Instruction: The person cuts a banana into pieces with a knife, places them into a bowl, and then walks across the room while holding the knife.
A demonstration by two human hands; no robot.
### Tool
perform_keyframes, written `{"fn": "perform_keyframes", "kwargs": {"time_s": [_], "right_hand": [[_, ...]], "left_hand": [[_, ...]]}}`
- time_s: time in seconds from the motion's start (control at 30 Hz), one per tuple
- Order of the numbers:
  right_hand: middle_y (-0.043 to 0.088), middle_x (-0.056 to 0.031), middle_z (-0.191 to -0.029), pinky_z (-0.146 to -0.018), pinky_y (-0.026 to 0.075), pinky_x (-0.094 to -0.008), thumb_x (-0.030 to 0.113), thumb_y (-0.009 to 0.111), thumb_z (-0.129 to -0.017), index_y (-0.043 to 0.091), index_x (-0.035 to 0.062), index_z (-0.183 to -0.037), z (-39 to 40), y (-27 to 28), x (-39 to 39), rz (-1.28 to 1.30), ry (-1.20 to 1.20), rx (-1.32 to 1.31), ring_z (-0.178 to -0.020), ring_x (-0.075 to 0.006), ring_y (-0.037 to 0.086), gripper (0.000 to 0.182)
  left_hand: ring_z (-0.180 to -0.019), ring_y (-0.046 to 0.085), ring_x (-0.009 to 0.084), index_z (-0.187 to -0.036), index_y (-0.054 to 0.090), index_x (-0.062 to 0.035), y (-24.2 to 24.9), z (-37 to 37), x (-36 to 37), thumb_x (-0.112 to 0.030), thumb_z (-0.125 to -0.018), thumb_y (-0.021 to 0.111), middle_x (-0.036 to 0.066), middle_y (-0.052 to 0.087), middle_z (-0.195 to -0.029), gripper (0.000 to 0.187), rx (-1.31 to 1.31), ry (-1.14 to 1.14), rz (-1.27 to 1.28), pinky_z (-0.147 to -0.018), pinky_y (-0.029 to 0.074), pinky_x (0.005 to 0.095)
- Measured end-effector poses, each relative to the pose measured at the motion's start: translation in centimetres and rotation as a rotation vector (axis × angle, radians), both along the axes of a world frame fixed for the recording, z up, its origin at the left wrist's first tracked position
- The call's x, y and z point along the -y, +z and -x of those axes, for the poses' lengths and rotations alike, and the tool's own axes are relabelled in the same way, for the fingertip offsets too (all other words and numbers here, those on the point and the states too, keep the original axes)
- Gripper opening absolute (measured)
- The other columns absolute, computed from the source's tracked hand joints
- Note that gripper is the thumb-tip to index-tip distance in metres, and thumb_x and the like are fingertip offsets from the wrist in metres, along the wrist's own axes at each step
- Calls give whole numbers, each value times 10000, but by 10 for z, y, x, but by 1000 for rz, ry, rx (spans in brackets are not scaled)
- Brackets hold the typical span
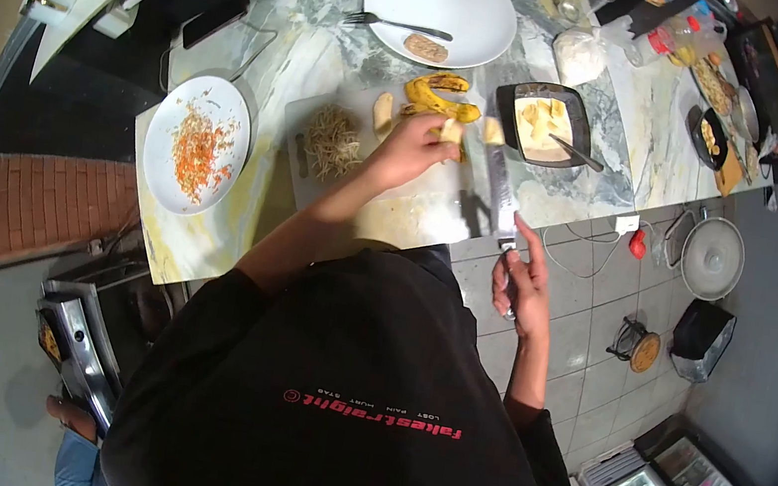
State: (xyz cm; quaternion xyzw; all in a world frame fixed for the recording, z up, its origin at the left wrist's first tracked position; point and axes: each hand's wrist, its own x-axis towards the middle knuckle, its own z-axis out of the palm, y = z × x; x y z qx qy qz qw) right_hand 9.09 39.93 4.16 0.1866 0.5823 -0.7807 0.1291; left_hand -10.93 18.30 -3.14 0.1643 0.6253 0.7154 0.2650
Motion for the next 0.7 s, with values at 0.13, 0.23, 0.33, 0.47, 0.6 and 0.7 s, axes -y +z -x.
{"fn": "perform_keyframes", "kwargs": {"time_s": [0.13, 0.23, 0.33, 0.47, 0.6, 0.7], "right_hand": [[492, -19, -642, -437, 343, -248, 95, 451, -1060, 422, 188, -1546, 6, 0, -16, -338, -148, -43, -457, -61, 418, 495], [629, -155, -716, -583, 477, -342, 96, 496, -1042, 488, 202, -1502, 14, -2, -23, -939, -180, -105, -562, -223, 618, 472], [677, -280, -883, -748, 532, -441, 63, 540, -1004, 510, 192, -1478, 17, 10, -18, -1090, -198, -100, -840, -491, 646, 492], [645, -267, -791, -712, 527, -429, 41, 551, -989, 520, 193, -1473, 15, 12, -14, -1088, -190, -104, -750, -459, 651, 508], [608, -244, -724, -666, 507, -396, 49, 543, -998, 514, 194, -1478, 14, 15, -13, -1052, -174, -122, -633, -413, 609, 502], [553, -216, -661, -628, 478, -363, 55, 536, -1005, 504, 193, -1486, 15, 18, -13, -1013, -165, -73, -558, -354, 543, 501]], "left_hand": [[-939, 701, 169, -1259, 616, 10, 30, 34, -70, -72, -942, 694, 113, 691, -1130, 336, -309, -44, 292, -847, 558, 308], [-921, 705, 274, -1230, 619, 2, 25, 47, -108, -58, -912, 686, 164, 683, -1058, 330, -452, -81, 334, -849, 560, 366], [-1018, 626, 393, -1202, 617, -12, 12, 49, -127, -89, -901, 684, 185, 630, -1067, 317, -897, -3, 513, -885, 514, 465], [-1033, 601, 364, -1232, 574, -20, 23, 29, -131, -270, -908, 744, 161, 605, -1112, 443, -832, 116, 355, -897, 486, 444], [-1095, 570, 353, -1317, 504, -39, 16, 25, -138, -363, -893, 764, 142, 588, -1155, 594, -697, 237, 348, -935, 455, 460], [-1135, 540, 356, -1381, 440, -69, 12, 26, -138, -416, -878, 770, 132, 570, -1191, 695, -772, 271, 547, -968, 421, 485]]}}
